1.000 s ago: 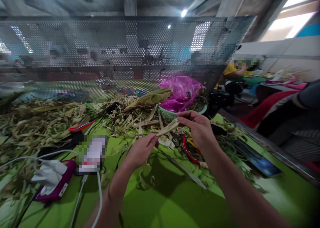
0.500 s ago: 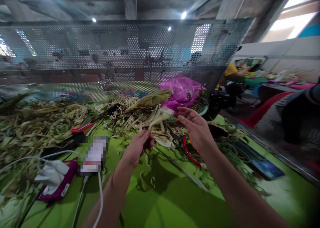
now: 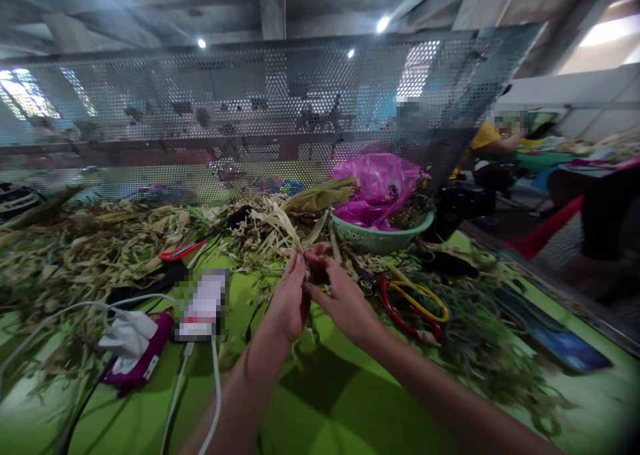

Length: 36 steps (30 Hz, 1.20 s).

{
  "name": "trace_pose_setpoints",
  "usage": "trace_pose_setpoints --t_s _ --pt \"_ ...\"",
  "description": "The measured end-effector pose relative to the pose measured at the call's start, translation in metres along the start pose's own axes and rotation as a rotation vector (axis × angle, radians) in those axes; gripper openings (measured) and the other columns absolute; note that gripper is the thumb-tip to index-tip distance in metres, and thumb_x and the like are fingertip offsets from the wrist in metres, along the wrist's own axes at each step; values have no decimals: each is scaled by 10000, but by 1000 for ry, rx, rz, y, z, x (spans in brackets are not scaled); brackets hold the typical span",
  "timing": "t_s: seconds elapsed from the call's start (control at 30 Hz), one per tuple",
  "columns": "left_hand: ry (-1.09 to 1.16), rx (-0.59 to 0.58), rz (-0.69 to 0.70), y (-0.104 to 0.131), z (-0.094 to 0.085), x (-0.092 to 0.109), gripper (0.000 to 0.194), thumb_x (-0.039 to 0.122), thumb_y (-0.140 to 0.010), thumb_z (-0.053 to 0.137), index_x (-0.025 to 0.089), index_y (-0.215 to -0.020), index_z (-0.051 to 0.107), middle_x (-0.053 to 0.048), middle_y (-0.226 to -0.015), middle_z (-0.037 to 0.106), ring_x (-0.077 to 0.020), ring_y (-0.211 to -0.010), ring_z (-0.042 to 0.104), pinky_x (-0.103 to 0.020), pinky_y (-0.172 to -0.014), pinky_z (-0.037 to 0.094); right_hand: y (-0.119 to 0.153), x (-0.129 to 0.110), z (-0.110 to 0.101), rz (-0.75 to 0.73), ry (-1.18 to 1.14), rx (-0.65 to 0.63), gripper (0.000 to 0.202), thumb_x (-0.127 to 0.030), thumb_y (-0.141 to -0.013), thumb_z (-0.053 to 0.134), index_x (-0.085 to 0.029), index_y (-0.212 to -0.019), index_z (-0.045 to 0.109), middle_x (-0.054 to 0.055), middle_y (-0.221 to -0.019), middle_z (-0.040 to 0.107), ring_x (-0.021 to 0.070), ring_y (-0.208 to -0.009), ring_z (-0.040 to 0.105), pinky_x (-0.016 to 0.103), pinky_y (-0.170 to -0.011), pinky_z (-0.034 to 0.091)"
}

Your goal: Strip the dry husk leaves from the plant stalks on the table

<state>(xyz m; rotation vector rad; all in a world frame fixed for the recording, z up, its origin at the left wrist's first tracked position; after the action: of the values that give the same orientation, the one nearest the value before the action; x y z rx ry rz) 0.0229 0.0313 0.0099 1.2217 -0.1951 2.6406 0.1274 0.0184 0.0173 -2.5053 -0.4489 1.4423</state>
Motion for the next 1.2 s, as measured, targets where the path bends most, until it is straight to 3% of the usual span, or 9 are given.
trace_pose_setpoints --t_s 0.17,0.33,0.43,0.57,0.67,0.8,0.9,1.07,1.2 --pt "-32 -36 18 -1 1 -6 304 441 -862 527 174 -994 588 -114 -1212 626 -221 -1183 547 -350 -960 472 -6 11 0 -90 15 -11 326 -209 -843 551 -216 -1166 595 98 -1177 603 248 -1129 524 413 -1013 372" --pt "-141 65 74 0 2 4 281 485 -821 534 207 -831 494 -75 -972 676 -221 -1041 615 -364 -894 489 -10 22 2 -23 -351 -161 303 -357 -903 500 -219 -1151 608 52 -1017 648 209 -972 588 354 -905 461" --pt "-118 85 60 2 3 11 298 489 -795 571 207 -791 477 -40 -806 626 -223 -985 626 -348 -856 494 -9 21 1 2 -397 -185 286 -430 -883 530 -203 -1005 655 31 -933 641 199 -936 583 326 -903 448" --pt "-42 -6 29 6 4 19 236 407 -841 554 197 -748 497 8 -595 497 -202 -955 619 -303 -828 488 -8 11 -6 39 -352 -221 321 -492 -835 578 -182 -791 649 6 -803 586 171 -827 548 270 -803 444" --pt "-8 -45 -6 9 3 23 211 346 -887 503 189 -748 507 20 -567 463 -158 -903 618 -230 -751 470 -9 0 -12 53 -331 -284 370 -528 -810 596 -173 -713 639 -2 -745 549 135 -707 484 238 -685 417" --pt "-10 -69 -26 11 3 29 210 330 -904 486 181 -758 513 23 -578 480 -120 -722 592 -183 -588 423 -10 -11 -18 72 -341 -364 391 -544 -822 576 -170 -755 666 3 -747 543 110 -621 415 221 -581 369" --pt "-106 -88 6 13 5 34 209 320 -887 523 166 -747 538 21 -581 512 -94 -575 530 -187 -536 414 -10 -14 -22 73 -349 -402 384 -535 -823 582 -171 -735 665 33 -861 588 132 -715 497 229 -648 420" --pt "-239 -117 34 14 5 41 213 294 -868 562 145 -715 572 9 -600 545 -89 -572 546 -195 -559 465 -9 -7 -25 41 -315 -443 329 -490 -851 568 -191 -846 704 45 -906 637 182 -888 571 269 -822 452" --pt "-271 -144 47 14 2 45 203 276 -875 552 141 -728 588 6 -613 554 -95 -580 557 -205 -559 489 -8 -3 -23 28 -215 -449 356 -482 -897 501 -181 -866 688 39 -815 627 167 -783 561 257 -738 442"
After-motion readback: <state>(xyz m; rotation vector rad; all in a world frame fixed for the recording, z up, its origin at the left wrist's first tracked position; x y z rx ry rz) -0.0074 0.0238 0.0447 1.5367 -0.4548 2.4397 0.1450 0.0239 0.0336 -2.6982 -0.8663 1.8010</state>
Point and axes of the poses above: each hand's wrist, its own y-axis away from the middle knuckle, its own z-axis out of the palm, x = y × z, the point moved 2 cm from there along -y, towards the middle knuckle
